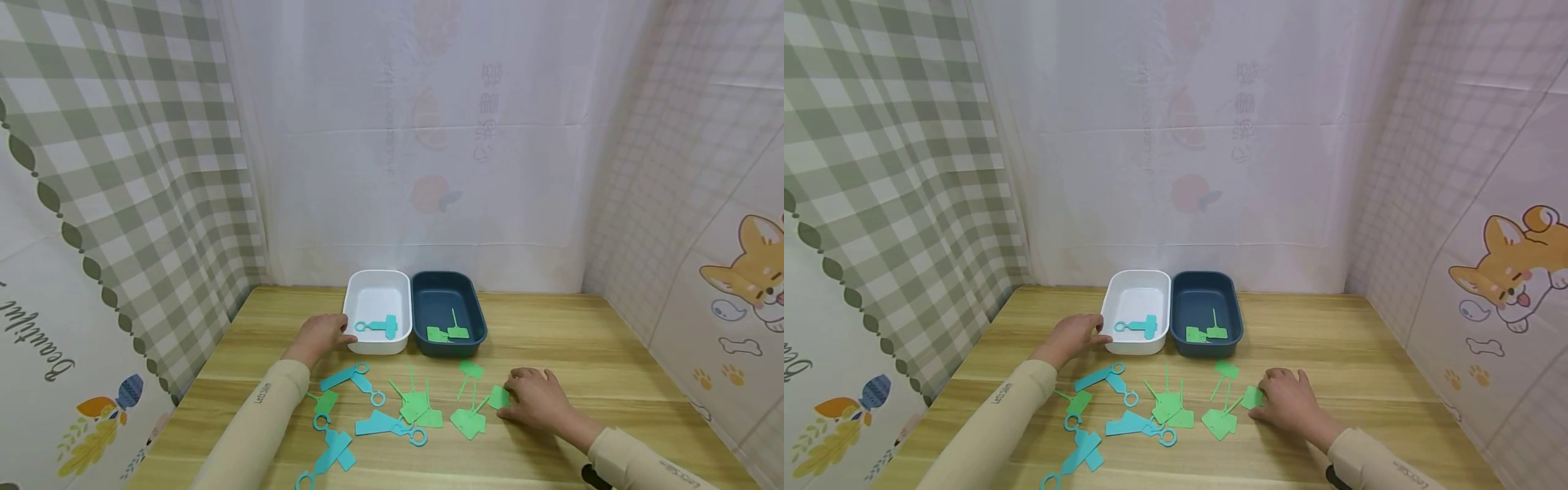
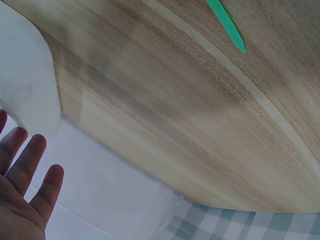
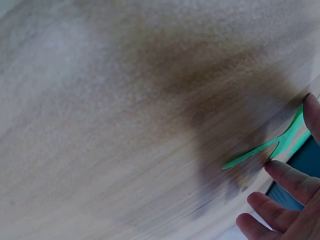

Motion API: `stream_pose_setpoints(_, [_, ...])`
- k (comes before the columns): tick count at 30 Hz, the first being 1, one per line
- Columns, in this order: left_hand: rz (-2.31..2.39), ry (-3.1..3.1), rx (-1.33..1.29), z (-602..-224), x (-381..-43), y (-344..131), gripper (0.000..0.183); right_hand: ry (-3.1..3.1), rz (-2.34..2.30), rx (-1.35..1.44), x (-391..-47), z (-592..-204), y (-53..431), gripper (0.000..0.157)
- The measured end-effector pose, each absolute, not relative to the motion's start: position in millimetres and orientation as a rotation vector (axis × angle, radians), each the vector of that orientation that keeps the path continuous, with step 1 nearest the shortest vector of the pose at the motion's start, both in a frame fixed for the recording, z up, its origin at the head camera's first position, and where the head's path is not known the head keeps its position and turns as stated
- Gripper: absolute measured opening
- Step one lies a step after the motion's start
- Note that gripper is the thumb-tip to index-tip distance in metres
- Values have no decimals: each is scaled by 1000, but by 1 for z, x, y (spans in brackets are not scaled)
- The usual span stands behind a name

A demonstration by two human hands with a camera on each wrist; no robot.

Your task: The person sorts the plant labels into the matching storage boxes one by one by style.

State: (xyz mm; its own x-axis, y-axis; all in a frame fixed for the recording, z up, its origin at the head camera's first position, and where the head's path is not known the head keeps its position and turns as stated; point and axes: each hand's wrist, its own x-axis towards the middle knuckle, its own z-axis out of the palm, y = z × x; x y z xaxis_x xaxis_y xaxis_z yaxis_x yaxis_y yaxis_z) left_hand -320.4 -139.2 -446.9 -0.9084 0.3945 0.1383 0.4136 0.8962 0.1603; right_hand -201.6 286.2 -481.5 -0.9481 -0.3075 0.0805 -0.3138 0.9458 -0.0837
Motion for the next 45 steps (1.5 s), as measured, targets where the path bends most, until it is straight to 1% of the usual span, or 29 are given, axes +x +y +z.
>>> stream_pose_setpoints(19, [-269,-2969,-628,-449,-322,-141,35,-3059,162,458,-203,-480,284,39])
stream_pose_setpoints(26, [-275,-2956,-647,-448,-320,-141,35,-3039,160,461,-203,-478,284,34])
stream_pose_setpoints(45, [-274,-2945,-657,-449,-321,-141,35,-3036,152,435,-206,-472,289,34])
